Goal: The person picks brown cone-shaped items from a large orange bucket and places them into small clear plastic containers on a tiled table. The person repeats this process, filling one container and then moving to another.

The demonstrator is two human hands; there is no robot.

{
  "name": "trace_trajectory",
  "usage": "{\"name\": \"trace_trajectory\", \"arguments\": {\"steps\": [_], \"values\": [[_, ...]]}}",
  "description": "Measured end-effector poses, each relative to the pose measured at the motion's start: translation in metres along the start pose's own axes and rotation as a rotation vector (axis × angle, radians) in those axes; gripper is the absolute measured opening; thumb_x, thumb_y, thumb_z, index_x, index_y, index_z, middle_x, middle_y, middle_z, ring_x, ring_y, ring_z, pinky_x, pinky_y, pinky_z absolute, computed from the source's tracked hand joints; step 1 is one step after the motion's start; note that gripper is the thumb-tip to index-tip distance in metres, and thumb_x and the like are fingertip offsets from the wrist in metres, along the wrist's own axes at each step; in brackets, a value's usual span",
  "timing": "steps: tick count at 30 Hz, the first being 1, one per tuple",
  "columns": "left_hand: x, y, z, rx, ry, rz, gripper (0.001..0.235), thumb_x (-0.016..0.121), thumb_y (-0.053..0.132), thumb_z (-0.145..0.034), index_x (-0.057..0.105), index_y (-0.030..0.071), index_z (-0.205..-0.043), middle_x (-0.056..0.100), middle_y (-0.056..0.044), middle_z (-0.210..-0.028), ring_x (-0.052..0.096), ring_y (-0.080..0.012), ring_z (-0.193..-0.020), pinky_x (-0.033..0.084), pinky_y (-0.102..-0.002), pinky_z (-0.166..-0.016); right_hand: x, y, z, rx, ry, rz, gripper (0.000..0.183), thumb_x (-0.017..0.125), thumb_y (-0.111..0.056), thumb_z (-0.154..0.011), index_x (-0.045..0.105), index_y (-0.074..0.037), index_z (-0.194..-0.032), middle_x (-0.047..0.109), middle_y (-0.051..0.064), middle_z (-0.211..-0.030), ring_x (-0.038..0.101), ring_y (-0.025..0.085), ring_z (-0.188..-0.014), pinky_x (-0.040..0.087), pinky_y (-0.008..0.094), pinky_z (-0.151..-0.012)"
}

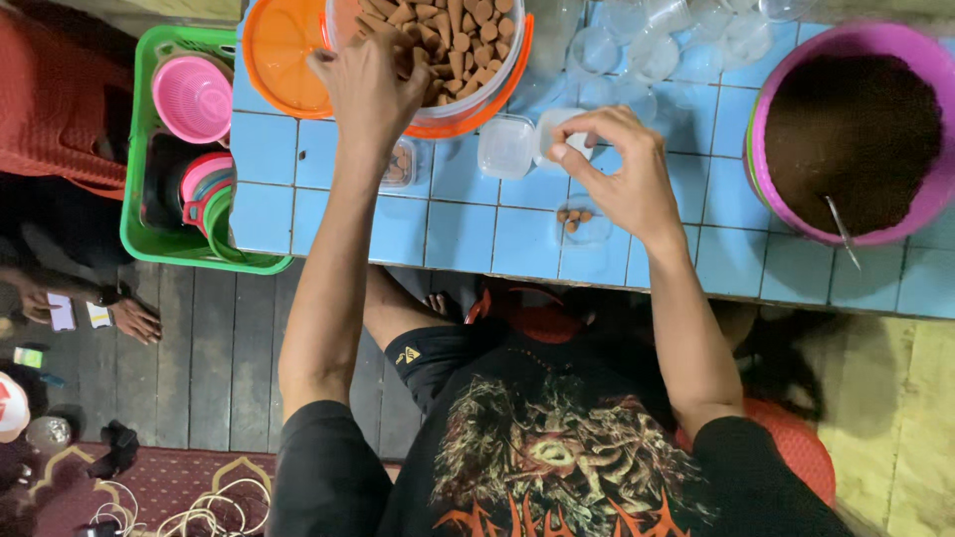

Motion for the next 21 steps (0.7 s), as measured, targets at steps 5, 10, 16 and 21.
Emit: {"name": "trace_trajectory", "arguments": {"steps": [5, 10, 16, 21], "values": [[0.002, -0.003, 0.002, 0.012, -0.034, 0.053, 0.012, 0.067, 0.027, -0.081, 0.063, 0.018, -0.088, 0.073, 0.004, -0.076, 0.064, -0.0313, -0.068, 0.029, -0.051, -0.077, -0.003, 0.032, 0.038, 0.089, -0.012, 0.014, 0.011, 0.073, -0.007, -0.097, 0.075, -0.002, -0.106, 0.071, 0.01, -0.102, 0.06, 0.019, -0.093, 0.046, 0.031, -0.077], [-0.034, 0.024, 0.005, 0.051, 0.024, 0.139, 0.028, 0.062, 0.022, -0.089, 0.053, 0.017, -0.115, 0.072, 0.0, -0.086, 0.062, -0.0269, -0.079, 0.028, -0.048, -0.082, 0.0, 0.063, 0.077, 0.258, -0.038, 0.118, 0.012, 0.07, -0.019, -0.098, 0.074, -0.01, -0.105, 0.071, -0.001, -0.097, 0.053, 0.017, -0.084, 0.042, 0.033, -0.083], [-0.082, 0.073, 0.012, 0.03, -0.016, 0.349, 0.023, 0.052, 0.019, -0.1, 0.056, 0.02, -0.123, 0.059, 0.002, -0.092, 0.056, -0.0218, -0.088, 0.025, -0.041, -0.086, 0.013, 0.094, 0.112, 0.213, -0.036, 0.219, 0.012, 0.071, -0.01, -0.096, 0.07, -0.008, -0.107, 0.073, 0.003, -0.1, 0.056, 0.024, -0.086, 0.045, 0.038, -0.078], [-0.104, 0.113, 0.031, 0.041, -0.093, 0.666, 0.014, 0.049, 0.023, -0.102, 0.06, 0.017, -0.109, 0.06, 0.007, -0.087, 0.058, -0.0132, -0.083, 0.025, -0.036, -0.092, 0.024, 0.117, 0.131, 0.148, -0.103, 0.387, 0.011, 0.074, -0.011, -0.094, 0.075, -0.013, -0.105, 0.073, 0.002, -0.091, 0.052, 0.026, -0.082, 0.041, 0.04, -0.076]]}}
Point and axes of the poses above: each hand's wrist, its own z-axis away from the middle knuckle, its own x-axis out of the palm, y = z × x, the point moved 2 cm from there along -z, towards the middle knuckle
